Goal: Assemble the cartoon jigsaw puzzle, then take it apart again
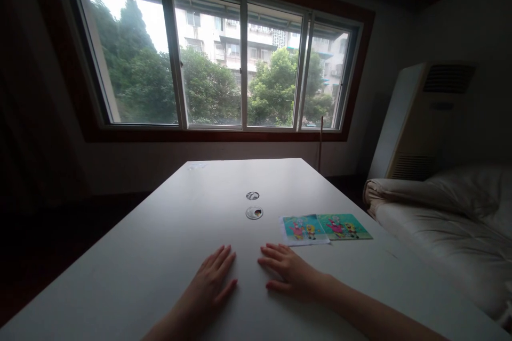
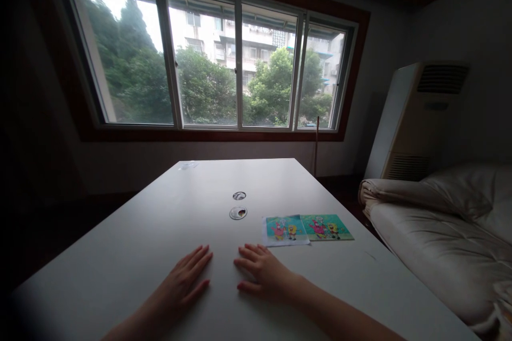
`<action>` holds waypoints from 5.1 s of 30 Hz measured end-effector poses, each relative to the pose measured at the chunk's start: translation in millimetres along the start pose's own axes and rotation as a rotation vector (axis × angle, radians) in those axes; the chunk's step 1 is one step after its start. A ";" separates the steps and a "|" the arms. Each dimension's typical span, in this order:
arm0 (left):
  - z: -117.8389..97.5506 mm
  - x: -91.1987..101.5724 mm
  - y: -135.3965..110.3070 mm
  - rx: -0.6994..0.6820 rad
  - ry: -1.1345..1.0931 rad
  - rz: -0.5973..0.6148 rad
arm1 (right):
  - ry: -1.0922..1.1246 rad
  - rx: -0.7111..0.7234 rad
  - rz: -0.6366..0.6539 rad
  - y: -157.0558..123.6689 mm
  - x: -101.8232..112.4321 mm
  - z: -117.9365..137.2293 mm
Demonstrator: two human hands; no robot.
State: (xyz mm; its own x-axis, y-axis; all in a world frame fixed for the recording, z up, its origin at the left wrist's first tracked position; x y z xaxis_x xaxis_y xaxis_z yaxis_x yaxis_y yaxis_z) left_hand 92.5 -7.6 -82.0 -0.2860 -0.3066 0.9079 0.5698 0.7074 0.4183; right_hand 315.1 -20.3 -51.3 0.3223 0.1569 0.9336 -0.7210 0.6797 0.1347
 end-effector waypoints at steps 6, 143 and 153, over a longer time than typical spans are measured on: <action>-2.5 4.0 1.1 0.020 -0.012 0.022 | 0.003 -0.008 -0.020 -1.4 4.1 3.7; -5.6 6.8 2.0 0.097 -0.121 0.107 | -0.396 -1.025 -0.218 -112.6 68.3 -241.8; -11.4 14.2 5.6 0.122 -0.088 0.207 | -0.350 -0.929 -0.248 -58.8 39.5 -185.4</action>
State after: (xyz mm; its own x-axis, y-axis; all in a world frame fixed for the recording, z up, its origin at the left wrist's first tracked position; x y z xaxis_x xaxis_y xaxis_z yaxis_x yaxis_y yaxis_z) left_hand 100.5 -15.2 -66.5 -0.2421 -0.0945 0.9656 0.5277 0.8224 0.2128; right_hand 483.9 78.8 -83.9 0.0936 -0.1805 0.9791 0.1498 0.9748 0.1654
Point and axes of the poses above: each hand's wrist, its own y-axis towards the middle knuckle, its own x-axis out of the back of the hand, z = x × y, the point moved 4 cm from there along y, towards the middle knuckle, and after that the axes turned 1 degree about -y, right-handed, at the moved point
